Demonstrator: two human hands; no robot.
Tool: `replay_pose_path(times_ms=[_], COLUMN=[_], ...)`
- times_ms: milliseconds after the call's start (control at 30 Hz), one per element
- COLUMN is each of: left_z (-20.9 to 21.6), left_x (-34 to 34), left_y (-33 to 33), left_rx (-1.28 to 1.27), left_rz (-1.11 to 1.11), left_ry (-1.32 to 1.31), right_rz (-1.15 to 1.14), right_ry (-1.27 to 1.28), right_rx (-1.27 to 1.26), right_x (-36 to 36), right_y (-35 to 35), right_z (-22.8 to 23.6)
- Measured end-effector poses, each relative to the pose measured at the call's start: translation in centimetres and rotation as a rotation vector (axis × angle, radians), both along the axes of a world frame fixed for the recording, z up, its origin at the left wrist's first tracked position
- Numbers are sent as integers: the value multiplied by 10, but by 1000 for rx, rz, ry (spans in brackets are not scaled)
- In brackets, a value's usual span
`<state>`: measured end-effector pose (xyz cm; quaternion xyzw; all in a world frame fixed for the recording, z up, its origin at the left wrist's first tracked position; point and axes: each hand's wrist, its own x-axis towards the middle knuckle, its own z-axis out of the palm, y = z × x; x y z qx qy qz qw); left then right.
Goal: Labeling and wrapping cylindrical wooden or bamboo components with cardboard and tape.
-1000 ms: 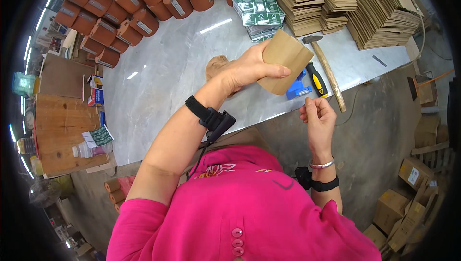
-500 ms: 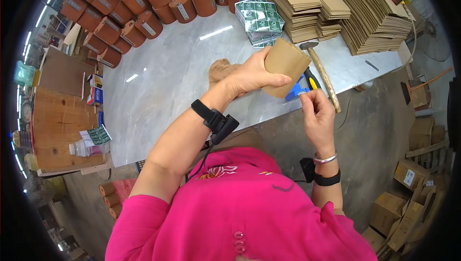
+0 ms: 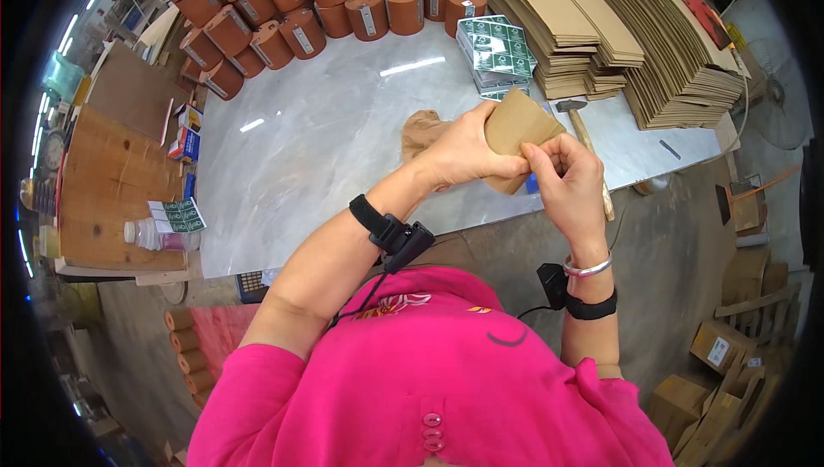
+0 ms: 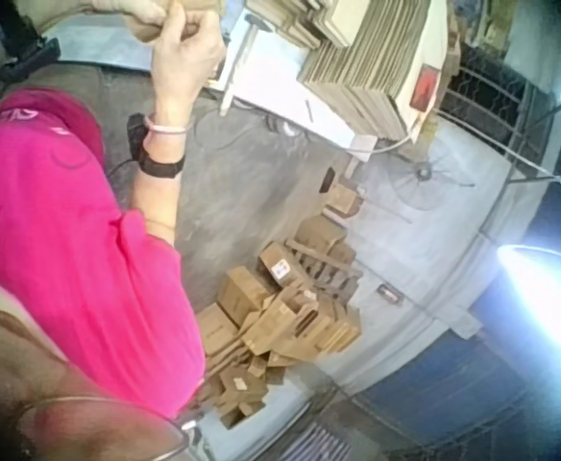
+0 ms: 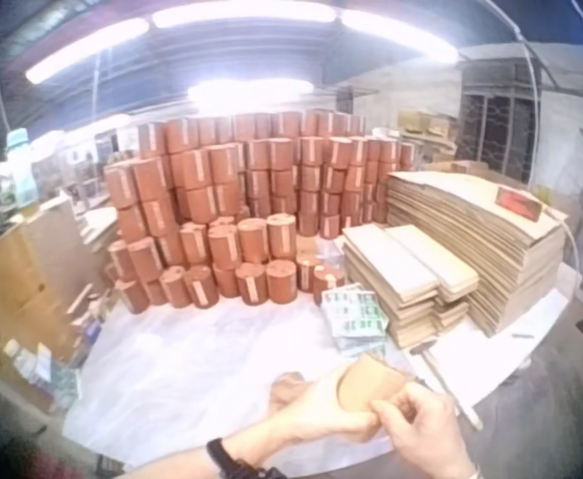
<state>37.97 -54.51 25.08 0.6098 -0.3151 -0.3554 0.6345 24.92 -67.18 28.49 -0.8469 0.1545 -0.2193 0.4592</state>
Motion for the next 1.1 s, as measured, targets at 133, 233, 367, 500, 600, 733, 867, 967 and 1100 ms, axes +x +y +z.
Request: replay_pose_path(times_ms=[133,233,367,500,600,733,867,967,1100], left_z=[3,15,24,18,16,14,4,-10,-49], left_x=[-6,-8,-17,-18,-15,-13,-34,-61,-112], left_y=[21,41,64,87,111,155,210,264,356], left_rx=[-192,-165,-245,-337,-360,-418,-392,-580,-867], left_rz=[-69,-144,-48,-21,39,101,332,648,904], left_ry=[215,254,474,393,309,464,418,624,682], right_rz=[-184,-32,30,254,403,587,768,865,988], right_ry=[102,-28,-151,-110,-208,-221,-87,-26,35], right_rx=[-138,182,47,134,263,486,328,259,168], right_x=[-1,-1,10,15,23,40,58,65,64], right_y=[-2,16,43,59,74,91,130,164,204], right_z=[1,3,18,32,28,13,-2,-28,-58])
